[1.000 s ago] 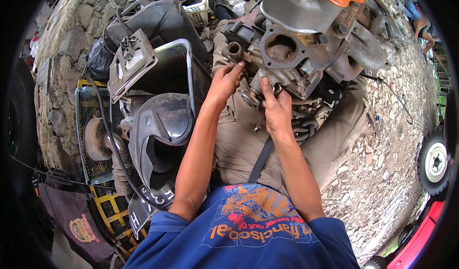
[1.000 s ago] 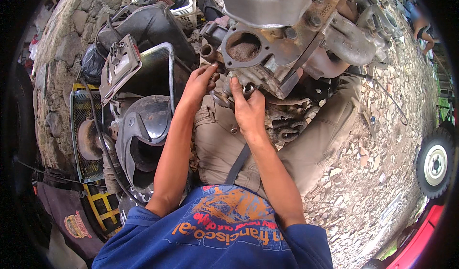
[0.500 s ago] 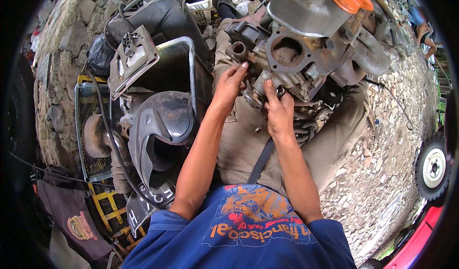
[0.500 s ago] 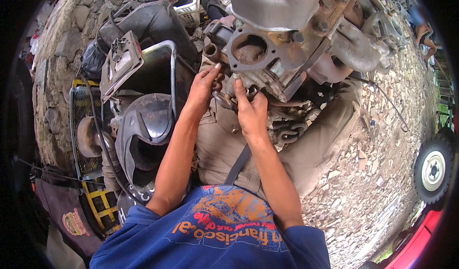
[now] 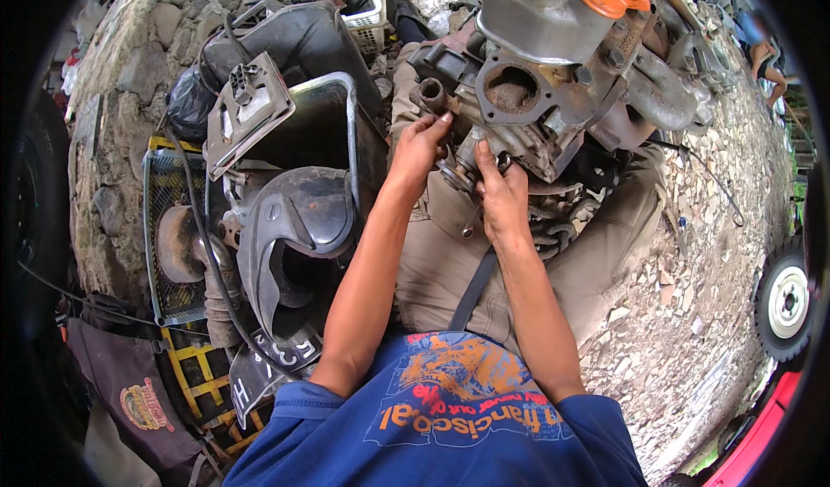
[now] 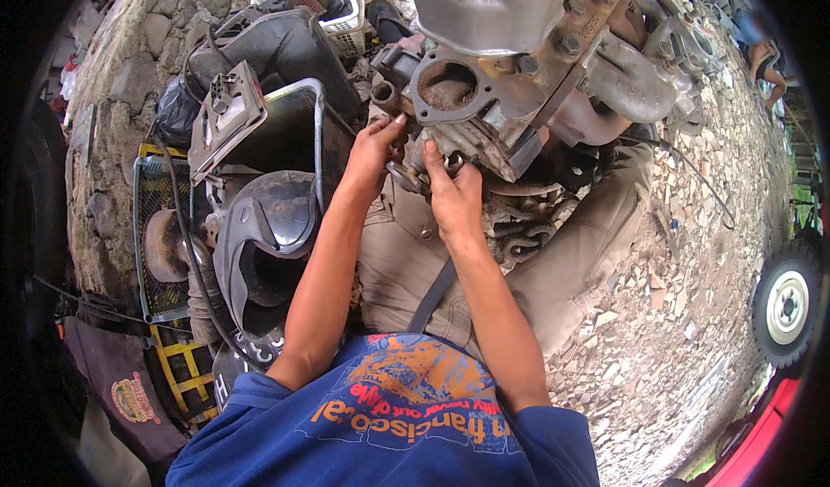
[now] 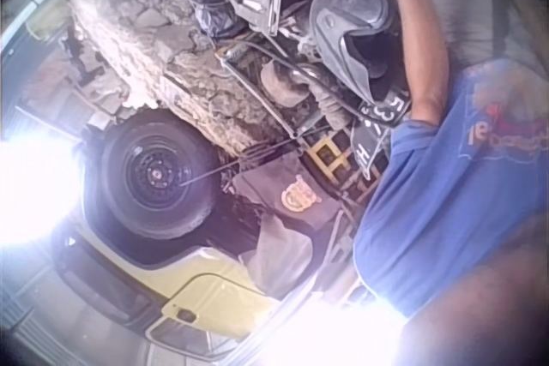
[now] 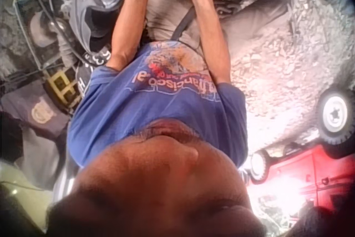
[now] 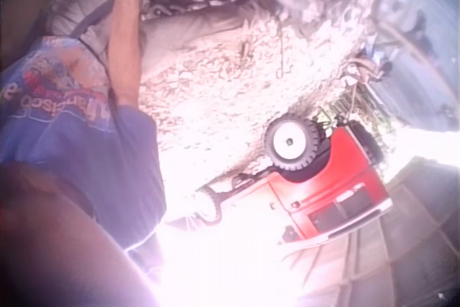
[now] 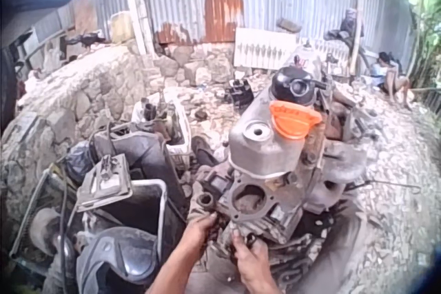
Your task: The person works on a disassembled engine block, using a wrench to loosen and remove bolts from a component. They then pick up a circular metal part, possibly a brake disc, and rub its surface with a stone or abrasive material.
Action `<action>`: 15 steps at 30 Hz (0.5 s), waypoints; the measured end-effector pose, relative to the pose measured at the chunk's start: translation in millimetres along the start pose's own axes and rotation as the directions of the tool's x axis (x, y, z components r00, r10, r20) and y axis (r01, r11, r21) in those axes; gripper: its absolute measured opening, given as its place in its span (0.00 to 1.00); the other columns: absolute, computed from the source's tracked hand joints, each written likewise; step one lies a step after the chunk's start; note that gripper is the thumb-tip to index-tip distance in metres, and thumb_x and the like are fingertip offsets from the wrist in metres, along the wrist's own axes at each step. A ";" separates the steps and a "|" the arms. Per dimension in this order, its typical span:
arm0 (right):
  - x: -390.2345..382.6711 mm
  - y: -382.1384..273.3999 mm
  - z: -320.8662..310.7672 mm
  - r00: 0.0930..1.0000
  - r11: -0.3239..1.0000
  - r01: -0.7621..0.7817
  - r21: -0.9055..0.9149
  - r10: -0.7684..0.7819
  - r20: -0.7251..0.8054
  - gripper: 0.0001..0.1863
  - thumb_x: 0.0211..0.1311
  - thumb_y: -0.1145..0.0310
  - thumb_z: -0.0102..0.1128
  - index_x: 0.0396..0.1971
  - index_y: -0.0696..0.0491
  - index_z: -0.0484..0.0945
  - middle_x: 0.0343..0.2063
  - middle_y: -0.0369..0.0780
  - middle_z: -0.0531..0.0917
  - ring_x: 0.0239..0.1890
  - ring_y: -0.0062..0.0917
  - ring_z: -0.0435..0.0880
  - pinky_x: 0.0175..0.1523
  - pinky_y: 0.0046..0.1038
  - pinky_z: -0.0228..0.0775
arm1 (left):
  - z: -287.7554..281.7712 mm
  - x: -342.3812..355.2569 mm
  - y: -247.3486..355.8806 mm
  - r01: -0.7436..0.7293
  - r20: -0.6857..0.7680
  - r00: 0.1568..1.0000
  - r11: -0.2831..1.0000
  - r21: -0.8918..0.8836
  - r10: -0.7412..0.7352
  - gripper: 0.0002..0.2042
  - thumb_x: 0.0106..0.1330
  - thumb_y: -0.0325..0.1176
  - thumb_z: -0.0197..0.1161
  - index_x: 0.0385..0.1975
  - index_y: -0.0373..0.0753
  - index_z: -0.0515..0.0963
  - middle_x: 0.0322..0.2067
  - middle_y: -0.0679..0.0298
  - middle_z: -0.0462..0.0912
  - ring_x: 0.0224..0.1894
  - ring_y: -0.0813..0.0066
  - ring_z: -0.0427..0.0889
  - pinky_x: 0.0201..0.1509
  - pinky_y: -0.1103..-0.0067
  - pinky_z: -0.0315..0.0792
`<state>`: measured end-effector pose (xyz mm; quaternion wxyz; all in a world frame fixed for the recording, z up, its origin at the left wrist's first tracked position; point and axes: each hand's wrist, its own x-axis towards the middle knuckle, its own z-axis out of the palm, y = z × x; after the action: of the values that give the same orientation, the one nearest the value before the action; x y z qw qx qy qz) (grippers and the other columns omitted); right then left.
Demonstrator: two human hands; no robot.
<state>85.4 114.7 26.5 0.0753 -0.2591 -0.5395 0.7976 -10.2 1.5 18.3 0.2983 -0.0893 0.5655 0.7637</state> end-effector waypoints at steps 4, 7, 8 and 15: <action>0.1 0.0 1.5 1.000 0.999 0.007 0.048 -0.008 0.017 0.14 0.66 0.53 0.63 0.30 0.48 0.77 0.23 0.24 0.71 0.20 0.09 0.59 0.24 0.17 0.49 | -6.8 5.7 -8.1 0.174 0.116 0.984 0.879 -0.445 -0.136 0.09 0.72 0.38 0.56 0.40 0.38 0.73 0.27 0.69 0.73 0.24 0.87 0.66 0.23 0.88 0.60; -0.1 -4.0 2.6 1.000 0.998 0.021 0.057 -0.021 0.006 0.14 0.66 0.53 0.63 0.30 0.49 0.77 0.23 0.24 0.71 0.20 0.09 0.59 0.24 0.17 0.49 | 1.7 -0.6 -3.0 0.087 -0.034 0.995 0.972 -0.219 -0.097 0.10 0.72 0.39 0.56 0.40 0.38 0.73 0.28 0.68 0.76 0.26 0.86 0.69 0.23 0.87 0.62; 1.0 -3.8 0.9 1.000 0.999 0.005 0.041 -0.006 0.014 0.14 0.66 0.54 0.63 0.31 0.49 0.77 0.23 0.24 0.71 0.20 0.09 0.59 0.24 0.17 0.49 | 1.5 -0.5 -4.5 0.034 -0.050 0.998 0.995 -0.095 -0.039 0.10 0.72 0.39 0.56 0.40 0.38 0.73 0.28 0.69 0.76 0.26 0.86 0.69 0.23 0.87 0.62; 1.7 2.6 -3.1 0.999 0.999 -0.030 0.034 0.029 0.036 0.14 0.66 0.54 0.64 0.31 0.49 0.77 0.25 0.24 0.72 0.21 0.08 0.60 0.25 0.16 0.50 | -25.4 16.6 -15.6 0.239 0.380 0.924 0.842 -0.484 -0.044 0.11 0.71 0.39 0.58 0.42 0.37 0.78 0.26 0.73 0.74 0.23 0.88 0.68 0.23 0.86 0.61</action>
<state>85.8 116.9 22.7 0.0585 -0.2513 -0.5228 0.8125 -20.0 -13.0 -11.0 0.4161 -0.0698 0.2657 0.8668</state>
